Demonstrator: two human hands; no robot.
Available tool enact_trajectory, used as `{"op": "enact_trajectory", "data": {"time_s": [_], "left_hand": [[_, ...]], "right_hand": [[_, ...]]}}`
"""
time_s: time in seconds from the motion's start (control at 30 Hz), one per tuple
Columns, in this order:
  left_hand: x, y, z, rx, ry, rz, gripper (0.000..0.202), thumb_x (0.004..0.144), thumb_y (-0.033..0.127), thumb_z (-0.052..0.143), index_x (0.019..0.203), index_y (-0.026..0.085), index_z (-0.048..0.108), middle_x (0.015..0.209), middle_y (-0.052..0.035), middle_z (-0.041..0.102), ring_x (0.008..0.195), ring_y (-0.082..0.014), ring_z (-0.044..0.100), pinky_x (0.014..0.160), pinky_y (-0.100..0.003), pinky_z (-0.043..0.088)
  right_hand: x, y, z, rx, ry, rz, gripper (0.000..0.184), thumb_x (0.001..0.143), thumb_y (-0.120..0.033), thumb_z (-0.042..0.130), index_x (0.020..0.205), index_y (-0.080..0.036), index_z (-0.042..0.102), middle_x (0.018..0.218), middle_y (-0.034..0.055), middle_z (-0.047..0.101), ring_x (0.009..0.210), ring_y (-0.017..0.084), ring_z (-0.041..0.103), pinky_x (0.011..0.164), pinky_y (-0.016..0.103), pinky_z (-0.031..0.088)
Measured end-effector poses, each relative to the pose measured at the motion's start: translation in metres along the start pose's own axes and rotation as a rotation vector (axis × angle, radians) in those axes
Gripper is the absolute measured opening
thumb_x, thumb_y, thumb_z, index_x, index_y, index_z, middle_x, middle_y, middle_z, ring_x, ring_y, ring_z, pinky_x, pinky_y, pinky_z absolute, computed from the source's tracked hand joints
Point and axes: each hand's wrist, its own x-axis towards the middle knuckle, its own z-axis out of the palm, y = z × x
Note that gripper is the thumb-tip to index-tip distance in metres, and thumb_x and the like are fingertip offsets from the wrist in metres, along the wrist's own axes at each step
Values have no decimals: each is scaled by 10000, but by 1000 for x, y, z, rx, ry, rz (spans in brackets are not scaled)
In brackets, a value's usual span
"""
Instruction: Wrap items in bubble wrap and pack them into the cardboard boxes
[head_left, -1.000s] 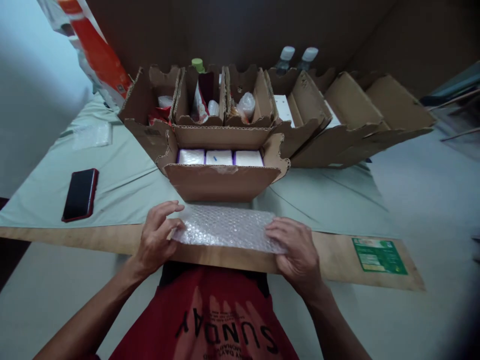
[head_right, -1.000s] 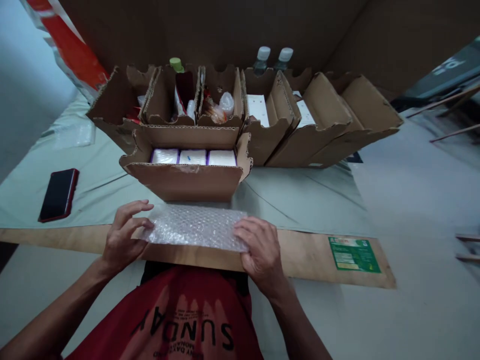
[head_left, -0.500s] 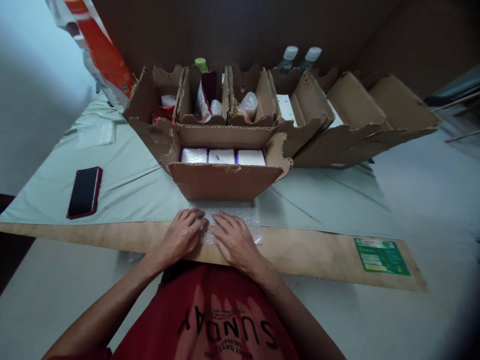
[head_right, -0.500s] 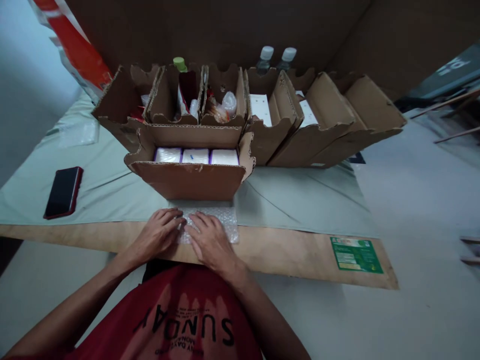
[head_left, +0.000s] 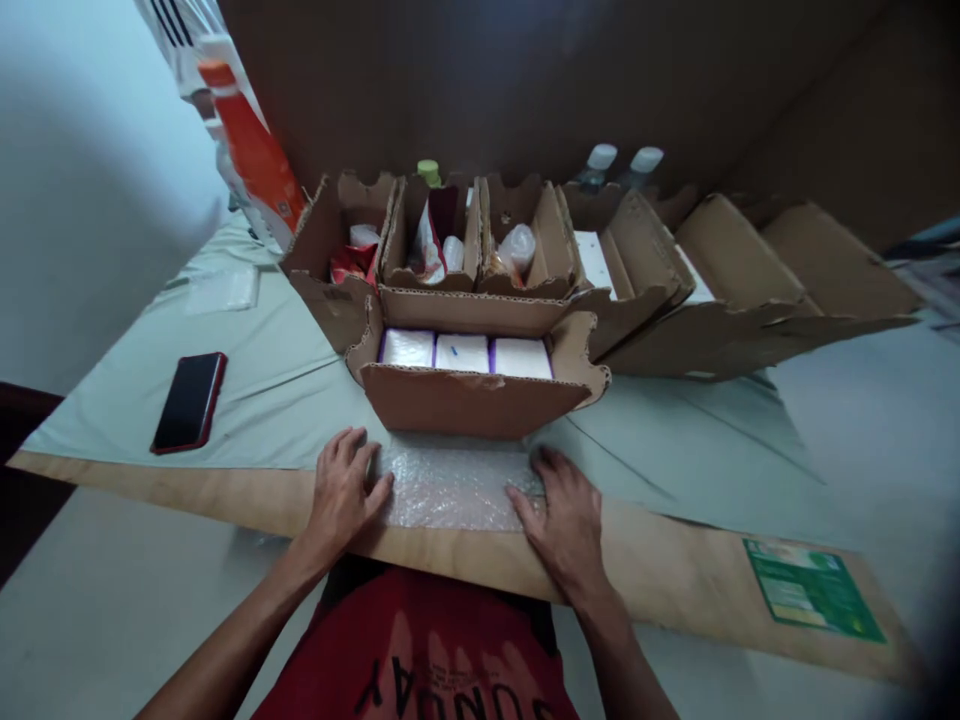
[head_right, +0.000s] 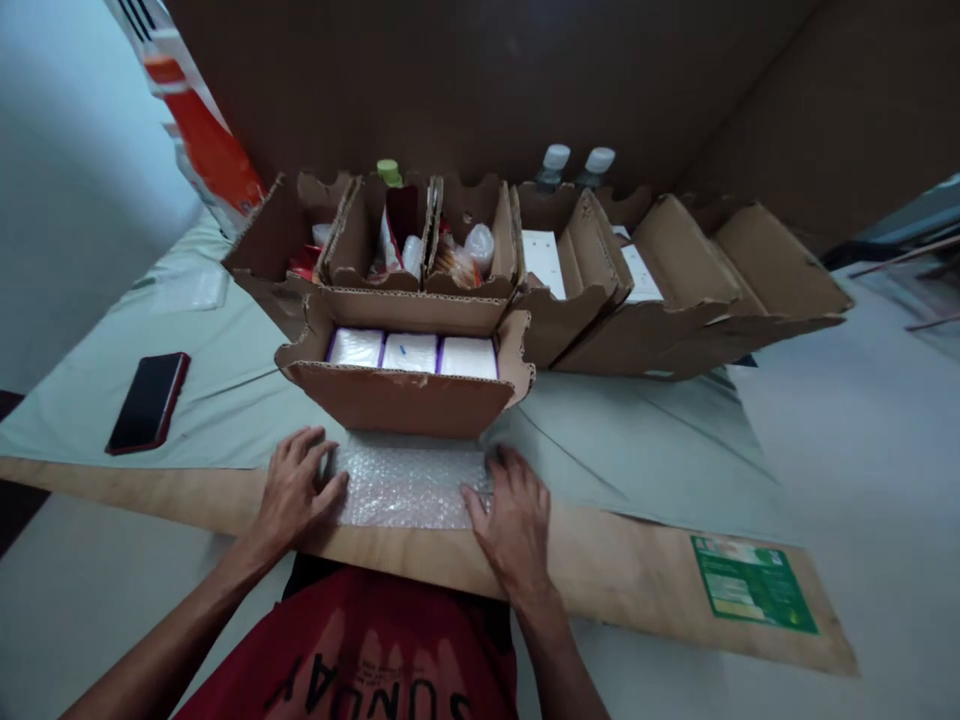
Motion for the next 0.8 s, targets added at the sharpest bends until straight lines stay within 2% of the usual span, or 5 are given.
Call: {"op": "enact_trajectory", "data": {"time_s": [0.13,0.33,0.43,0.6,0.8], "left_hand": [[-11,16,2,-195,19,-84,128,916,203,565,833,193,661,1215,-160,703,1163,-326,637,977,-508,549],[-9,33,-57,-766,-181,-382,206,937,298,622,1105,199,687,754,1,666,677,-146,674,625,-230,563],[26,33,-111,-908,-149,-232,409,952,266,655,1357,244,607,785,7,674,685,-130,674,640,-222,566],[119,36,-165,-719,217,81,62,894,193,721,951,210,739,831,11,708,713,-111,643,637,-210,530],[196,23,-146,-292,-135,179,215,839,159,566,868,179,778,727,7,719,621,-126,601,612,-234,438]], "right_hand": [[-7,-11,2,210,23,-15,193,1004,-312,510,901,-222,647,1063,99,771,983,261,729,835,397,561],[-12,-17,-55,599,-113,142,370,972,-305,625,1333,-221,625,765,-17,721,595,120,686,546,188,556],[22,-22,-97,762,-73,176,576,937,-322,699,1485,-302,524,834,-18,744,670,120,713,606,194,594],[118,-25,-147,857,264,-22,390,828,-245,818,1202,-322,734,1036,25,787,763,155,736,666,274,625],[211,-12,-144,438,-190,-294,185,904,-254,622,945,-234,801,915,9,800,775,146,717,689,270,543]]}}
